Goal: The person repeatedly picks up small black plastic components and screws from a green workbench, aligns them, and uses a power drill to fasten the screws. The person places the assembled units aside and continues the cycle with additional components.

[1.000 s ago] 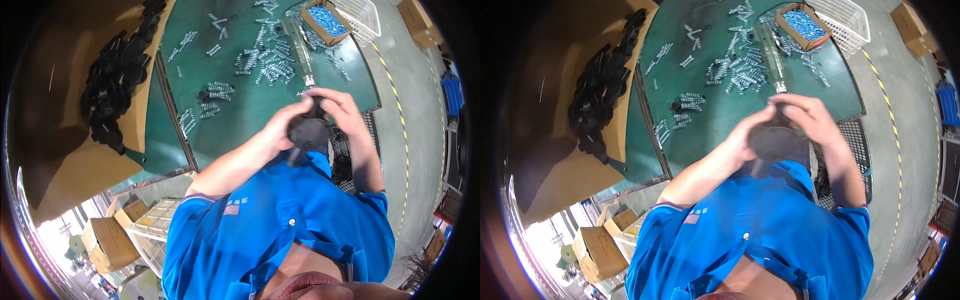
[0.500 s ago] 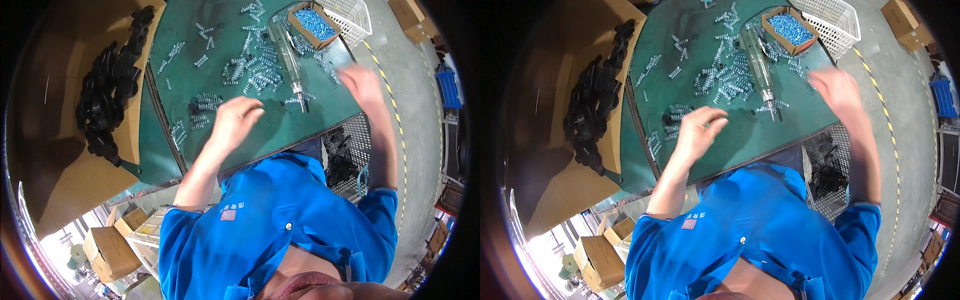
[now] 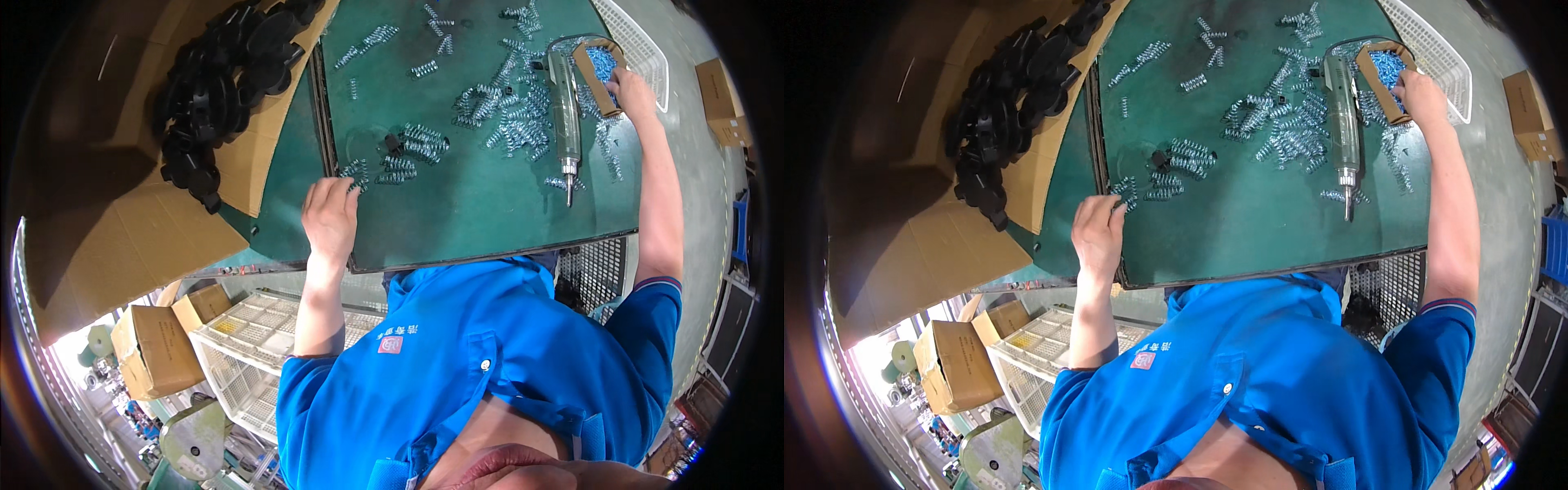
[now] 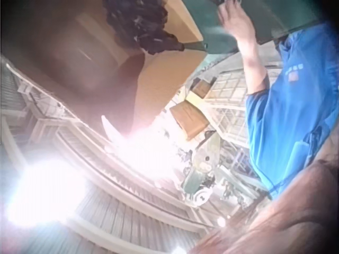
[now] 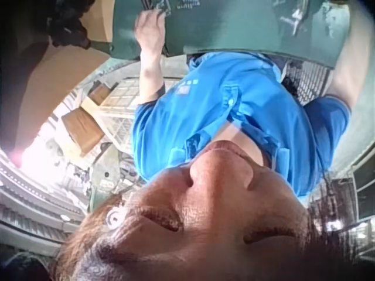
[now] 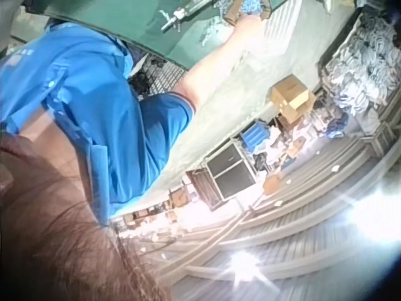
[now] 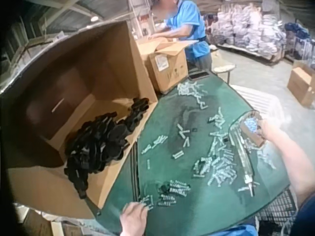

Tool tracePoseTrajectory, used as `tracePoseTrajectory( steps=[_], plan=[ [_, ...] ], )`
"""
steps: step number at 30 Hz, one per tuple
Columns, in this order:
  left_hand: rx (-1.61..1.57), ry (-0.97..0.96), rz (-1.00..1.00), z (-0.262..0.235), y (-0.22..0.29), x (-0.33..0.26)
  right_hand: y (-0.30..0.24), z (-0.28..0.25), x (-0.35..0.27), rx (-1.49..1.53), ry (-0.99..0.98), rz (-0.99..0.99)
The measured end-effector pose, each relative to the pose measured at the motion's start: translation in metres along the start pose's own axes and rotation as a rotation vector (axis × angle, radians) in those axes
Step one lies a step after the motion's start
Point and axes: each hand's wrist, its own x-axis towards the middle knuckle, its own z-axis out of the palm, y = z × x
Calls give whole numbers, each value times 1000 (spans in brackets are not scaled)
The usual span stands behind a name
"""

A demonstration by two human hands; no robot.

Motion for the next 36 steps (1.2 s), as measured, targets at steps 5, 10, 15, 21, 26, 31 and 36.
tracePoseTrajectory(
  steps=[5,10,15,21,26,31,36],
  plan=[
    [276,5,64,27,7,28,5,0,-10,-45,112,17],
    [369,-132,82,23,11,42,14,2,-25,-61,305,-17],
    [-28,31,240,22,48,66,6,-5,-78,611,504,26],
    [-298,-190,979,82,184,119,-34,7,-168,893,554,-47],
    [-225,-355,1242,124,220,153,-11,21,-253,936,537,90],
    [-303,-443,1314,157,228,158,-1,47,-322,966,513,283],
    [-427,-318,1150,188,256,131,-19,53,-318,682,665,225]
  ],
)
